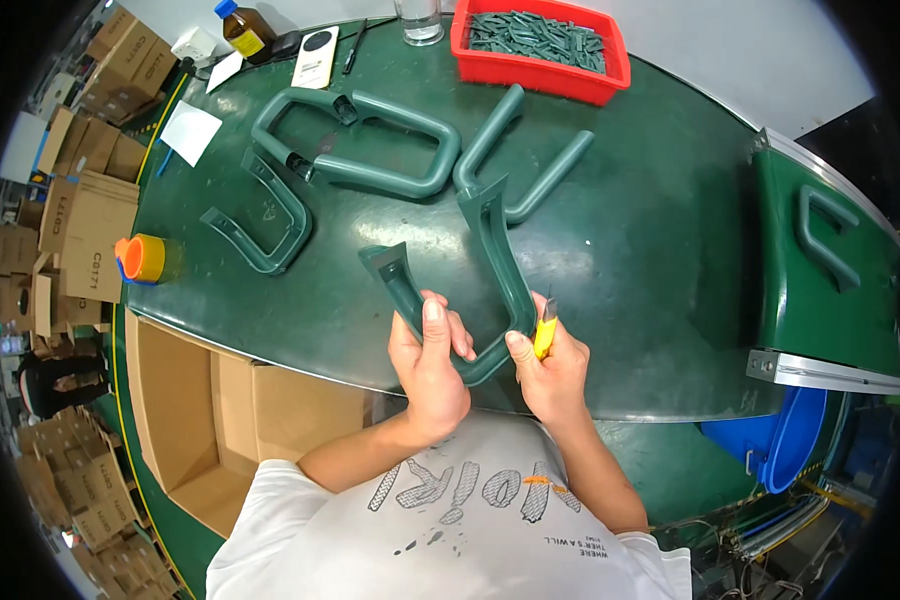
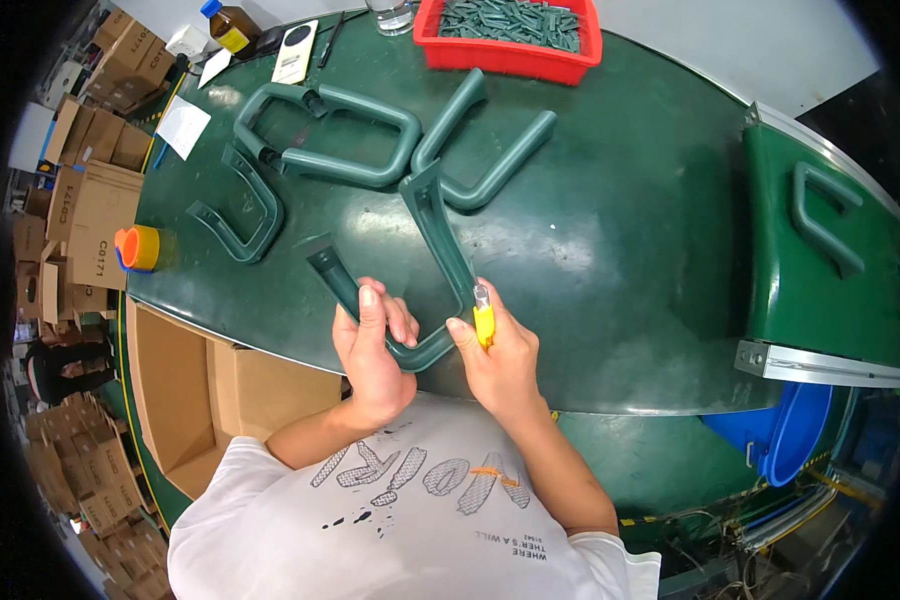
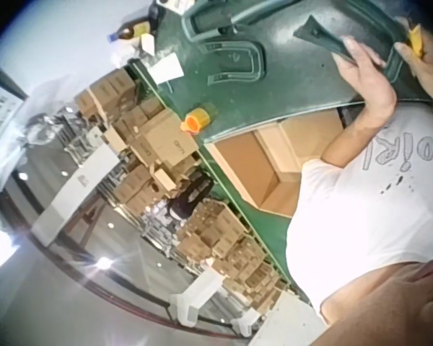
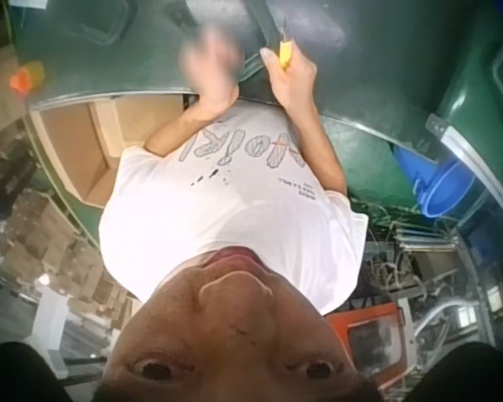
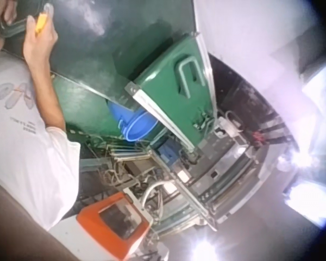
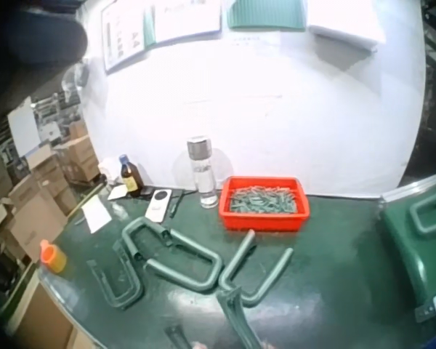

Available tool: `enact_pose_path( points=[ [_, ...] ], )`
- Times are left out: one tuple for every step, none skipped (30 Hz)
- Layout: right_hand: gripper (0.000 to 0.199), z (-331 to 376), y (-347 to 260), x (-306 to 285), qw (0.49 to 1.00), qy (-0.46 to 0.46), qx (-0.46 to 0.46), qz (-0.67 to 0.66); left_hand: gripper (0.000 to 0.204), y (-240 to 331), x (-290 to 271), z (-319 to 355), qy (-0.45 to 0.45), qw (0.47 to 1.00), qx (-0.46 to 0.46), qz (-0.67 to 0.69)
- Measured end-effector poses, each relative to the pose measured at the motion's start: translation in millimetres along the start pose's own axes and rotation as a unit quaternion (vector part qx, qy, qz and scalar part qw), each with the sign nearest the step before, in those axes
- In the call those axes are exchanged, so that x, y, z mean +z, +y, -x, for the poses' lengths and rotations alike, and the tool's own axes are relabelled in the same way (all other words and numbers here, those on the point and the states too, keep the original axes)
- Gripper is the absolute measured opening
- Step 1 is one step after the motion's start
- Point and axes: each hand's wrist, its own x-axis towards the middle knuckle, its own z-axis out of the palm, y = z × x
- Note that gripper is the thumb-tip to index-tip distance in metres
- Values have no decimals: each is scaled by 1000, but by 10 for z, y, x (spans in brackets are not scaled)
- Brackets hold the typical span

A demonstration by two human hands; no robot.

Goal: Deburring or cleaning the edges of green plastic u-shaped molded parts using a utility knife.

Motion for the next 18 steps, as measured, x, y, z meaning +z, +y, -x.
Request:
enact_pose_path(
  points=[
    [42,-27,2,8,1000,6,-23,3,19,14,8,3,2,1000,12,1],
    [41,-45,7,17,999,12,-46,5,18,25,18,7,5,1000,24,3],
    [38,-48,45,36,999,25,-45,-8,18,21,46,19,8,999,36,-5],
    [36,-48,108,72,998,39,-44,-21,18,10,82,33,10,999,49,-12],
    [34,-51,137,96,997,52,-43,-34,18,7,106,41,12,998,62,-20],
    [31,-56,112,113,994,75,17,-72,18,-3,122,44,14,997,67,-22],
    [29,-71,58,153,986,97,77,-110,17,-14,142,39,16,997,71,-24],
    [26,-93,21,202,972,120,136,-147,17,-31,159,42,18,997,75,-27],
    [24,-116,54,253,969,141,95,-181,17,-68,170,77,5,994,101,-44],
    [22,-149,102,315,962,158,51,-217,16,-88,159,99,-6,989,131,-63],
    [21,-155,128,320,964,165,11,-208,16,-104,155,121,-17,983,161,-81],
    [21,-192,63,279,964,141,52,-220,15,-97,153,95,-22,982,166,-84],
    [22,-209,-43,203,961,116,97,-232,15,-95,137,78,-26,982,167,-89],
    [22,-219,-89,144,955,91,142,-244,14,-93,118,67,-31,981,170,-94],
    [23,-228,-69,103,967,74,130,-205,14,-88,103,67,-38,976,184,-108],
    [23,-231,-36,61,977,56,118,-166,13,-92,75,79,-46,971,199,-122],
    [25,-240,-7,23,985,38,106,-127,13,-99,43,84,-52,966,215,-136],
    [26,-251,26,-21,984,1,132,-116,13,-126,-13,80,-60,957,226,-169]
  ],
)
